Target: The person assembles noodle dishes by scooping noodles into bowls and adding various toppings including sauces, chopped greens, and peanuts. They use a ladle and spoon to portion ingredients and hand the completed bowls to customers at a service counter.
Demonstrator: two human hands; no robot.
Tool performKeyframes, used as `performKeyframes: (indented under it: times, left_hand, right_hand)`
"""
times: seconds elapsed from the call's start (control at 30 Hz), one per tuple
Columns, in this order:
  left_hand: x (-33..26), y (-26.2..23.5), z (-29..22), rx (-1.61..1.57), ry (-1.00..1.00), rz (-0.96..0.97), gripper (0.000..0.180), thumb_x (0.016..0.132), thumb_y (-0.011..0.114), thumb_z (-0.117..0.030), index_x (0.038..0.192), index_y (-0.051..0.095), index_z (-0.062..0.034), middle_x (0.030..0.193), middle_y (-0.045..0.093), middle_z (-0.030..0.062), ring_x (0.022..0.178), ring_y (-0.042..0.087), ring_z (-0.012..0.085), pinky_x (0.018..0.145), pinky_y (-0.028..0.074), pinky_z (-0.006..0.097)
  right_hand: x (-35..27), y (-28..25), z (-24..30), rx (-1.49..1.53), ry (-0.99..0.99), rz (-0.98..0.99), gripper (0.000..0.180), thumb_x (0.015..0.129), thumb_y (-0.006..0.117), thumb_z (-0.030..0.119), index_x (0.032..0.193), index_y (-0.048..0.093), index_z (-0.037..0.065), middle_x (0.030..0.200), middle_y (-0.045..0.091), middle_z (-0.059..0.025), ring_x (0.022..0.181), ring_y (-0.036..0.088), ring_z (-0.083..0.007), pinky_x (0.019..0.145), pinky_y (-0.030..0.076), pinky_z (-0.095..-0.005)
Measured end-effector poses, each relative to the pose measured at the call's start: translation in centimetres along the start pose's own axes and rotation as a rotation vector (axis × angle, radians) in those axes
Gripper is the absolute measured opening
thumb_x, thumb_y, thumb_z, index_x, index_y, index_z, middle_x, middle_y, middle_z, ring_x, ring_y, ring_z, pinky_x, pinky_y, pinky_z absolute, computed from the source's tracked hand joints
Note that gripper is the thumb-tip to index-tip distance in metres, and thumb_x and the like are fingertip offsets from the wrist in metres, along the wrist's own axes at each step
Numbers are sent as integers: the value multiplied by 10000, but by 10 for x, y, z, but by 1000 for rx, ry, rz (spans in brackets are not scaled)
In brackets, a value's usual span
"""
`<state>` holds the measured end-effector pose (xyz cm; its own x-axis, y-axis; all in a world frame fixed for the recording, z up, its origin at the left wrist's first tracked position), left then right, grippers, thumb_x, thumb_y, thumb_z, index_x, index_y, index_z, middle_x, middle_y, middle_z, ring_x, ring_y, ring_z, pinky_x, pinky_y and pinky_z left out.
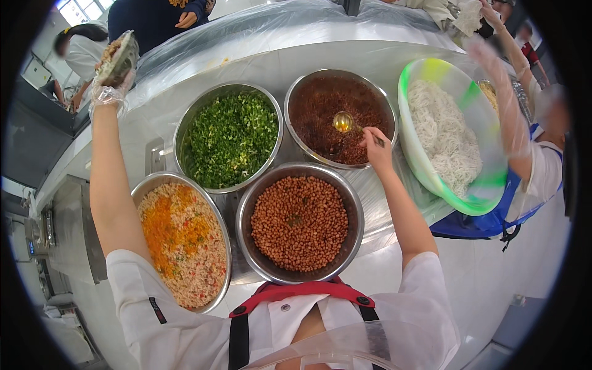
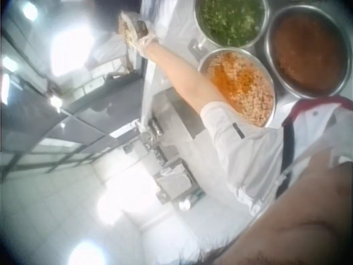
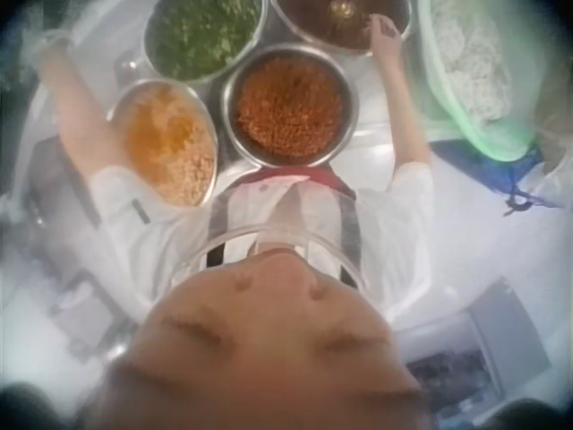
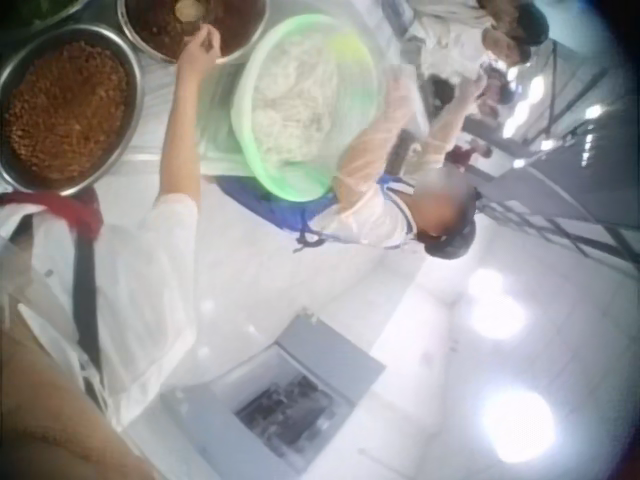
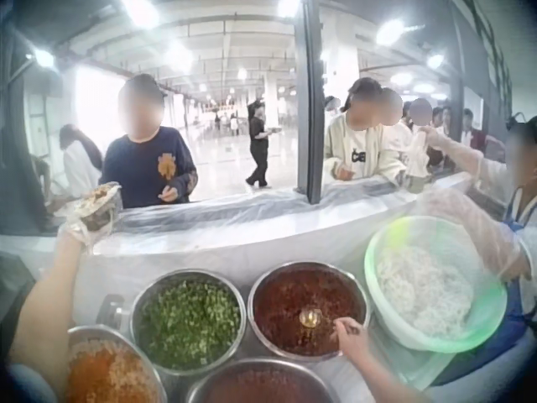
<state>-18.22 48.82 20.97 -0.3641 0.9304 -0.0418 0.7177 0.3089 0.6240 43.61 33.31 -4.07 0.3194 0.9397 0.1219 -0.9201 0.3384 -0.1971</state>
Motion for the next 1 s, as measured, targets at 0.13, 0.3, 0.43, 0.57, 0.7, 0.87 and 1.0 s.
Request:
performKeyframes:
  times: [0.13,0.3,0.43,0.57,0.7,0.87,1.0]
  left_hand:
    - [9,-18,2,-93,-3,3,396,852,507,-230,1185,484,-17,1252,471,175,1143,456,351,961,390,532]
    - [-14,-47,63,-16,-217,-56,366,851,524,-127,1126,395,78,1228,349,272,1139,402,428,956,410,536]
    - [-63,-50,99,54,-179,122,345,855,507,-115,1106,381,85,1182,396,276,1107,435,452,927,439,515]
    - [-124,-43,121,124,-256,197,409,887,487,-189,1168,348,74,1235,381,287,1127,430,439,944,420,504]
    - [-171,-40,125,145,-266,208,476,918,450,-264,1230,316,70,1296,329,283,1161,396,444,961,404,491]
    - [-203,-60,120,90,-261,223,543,903,473,-263,1282,282,74,1296,334,257,1167,391,430,978,386,484]
    - [-229,-79,121,35,-281,189,534,882,499,-235,1274,310,76,1302,332,251,1186,381,413,1001,368,480]
  right_hand:
    - [12,32,18,-473,-503,87,120,836,560,87,918,605,11,883,604,-149,800,569,-327,696,459,-374]
    - [-4,52,14,-522,-523,164,121,842,558,90,926,596,11,878,602,-144,802,555,-318,729,445,-388]
    - [-7,58,6,-444,-452,206,130,860,546,102,925,588,-2,859,601,-136,775,572,-283,705,453,-371]
    - [7,48,-18,-122,-46,149,160,886,525,129,927,581,-15,771,610,-101,672,603,-180,634,461,-308]
    - [24,12,-40,117,177,-93,227,887,500,185,941,596,-14,705,635,-93,634,615,-135,601,462,-270]
    - [16,-2,-25,279,224,-120,232,890,502,186,934,567,-33,752,639,-129,638,633,-168,584,465,-258]
    - [5,-4,-8,341,213,-81,206,886,506,170,931,565,-23,761,641,-121,635,629,-155,561,452,-222]
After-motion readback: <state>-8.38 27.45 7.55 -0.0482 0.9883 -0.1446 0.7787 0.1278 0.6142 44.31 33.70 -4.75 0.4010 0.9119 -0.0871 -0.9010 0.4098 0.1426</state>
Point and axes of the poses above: each hand's wrist, its own x-axis towards the middle knuckle, its own y-axis out of the palm, z = x × y, the point moved 8 cm from there along x, towards the middle knuckle
